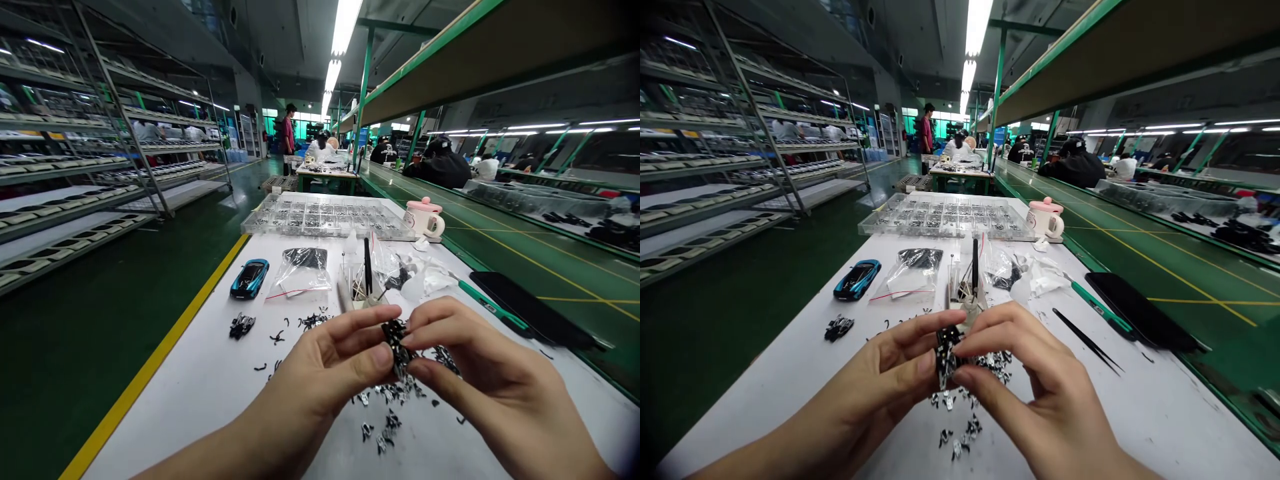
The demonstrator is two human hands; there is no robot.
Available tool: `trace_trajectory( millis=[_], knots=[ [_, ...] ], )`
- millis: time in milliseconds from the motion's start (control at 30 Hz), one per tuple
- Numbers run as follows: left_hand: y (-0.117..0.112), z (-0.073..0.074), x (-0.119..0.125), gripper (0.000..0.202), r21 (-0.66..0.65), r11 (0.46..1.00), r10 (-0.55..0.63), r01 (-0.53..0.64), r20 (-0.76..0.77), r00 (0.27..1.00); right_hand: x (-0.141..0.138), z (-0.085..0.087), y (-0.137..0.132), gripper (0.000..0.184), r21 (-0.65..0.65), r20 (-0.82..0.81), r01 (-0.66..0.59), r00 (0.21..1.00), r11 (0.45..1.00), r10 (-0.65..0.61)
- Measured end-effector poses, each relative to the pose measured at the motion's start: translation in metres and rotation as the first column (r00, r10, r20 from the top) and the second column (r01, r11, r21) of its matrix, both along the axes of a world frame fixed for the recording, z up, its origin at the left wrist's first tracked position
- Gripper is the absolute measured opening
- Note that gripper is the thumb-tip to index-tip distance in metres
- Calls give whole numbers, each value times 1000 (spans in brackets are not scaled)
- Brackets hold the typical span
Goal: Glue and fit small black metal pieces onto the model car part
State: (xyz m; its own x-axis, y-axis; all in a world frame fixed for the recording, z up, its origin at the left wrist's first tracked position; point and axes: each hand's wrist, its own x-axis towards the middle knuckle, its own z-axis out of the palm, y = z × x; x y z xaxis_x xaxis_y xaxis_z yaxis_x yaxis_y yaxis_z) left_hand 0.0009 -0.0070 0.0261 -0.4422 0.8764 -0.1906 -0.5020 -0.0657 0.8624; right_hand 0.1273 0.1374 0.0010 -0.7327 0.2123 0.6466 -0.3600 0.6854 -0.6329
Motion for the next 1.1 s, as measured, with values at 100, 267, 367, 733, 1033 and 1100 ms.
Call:
trace_trajectory(
  millis=[100, 267, 367, 733, 1033, 1100],
  knots=[
    [-5, -10, 7, 40, 55, 998, -40, 34, 111, 993, 0, -1, 0, 2, -32, 10, 3, 1000, 999, -2],
    [-8, -16, 13, 20, 109, 994, -34, 16, 165, 986, 1, -3, -1, 4, -91, 15, -23, 1000, 996, 24],
    [-6, -18, 11, 16, 120, 992, -61, 44, 144, 988, 1, -4, -3, 7, -116, 9, -20, 1000, 993, 21],
    [-7, -20, 12, 19, 53, 998, -47, 36, 222, 974, -3, -2, -11, 10, -141, -4, 26, 1000, 990, -27],
    [-7, -15, 16, 18, 2, 1000, 12, -12, 255, 967, -2, -4, -13, 10, -157, 22, 48, 999, 986, -45],
    [-7, -16, 16, 16, -7, 1000, 4, -2, 259, 966, -3, -3, -13, 10, -150, 23, 52, 999, 987, -49]
  ],
)
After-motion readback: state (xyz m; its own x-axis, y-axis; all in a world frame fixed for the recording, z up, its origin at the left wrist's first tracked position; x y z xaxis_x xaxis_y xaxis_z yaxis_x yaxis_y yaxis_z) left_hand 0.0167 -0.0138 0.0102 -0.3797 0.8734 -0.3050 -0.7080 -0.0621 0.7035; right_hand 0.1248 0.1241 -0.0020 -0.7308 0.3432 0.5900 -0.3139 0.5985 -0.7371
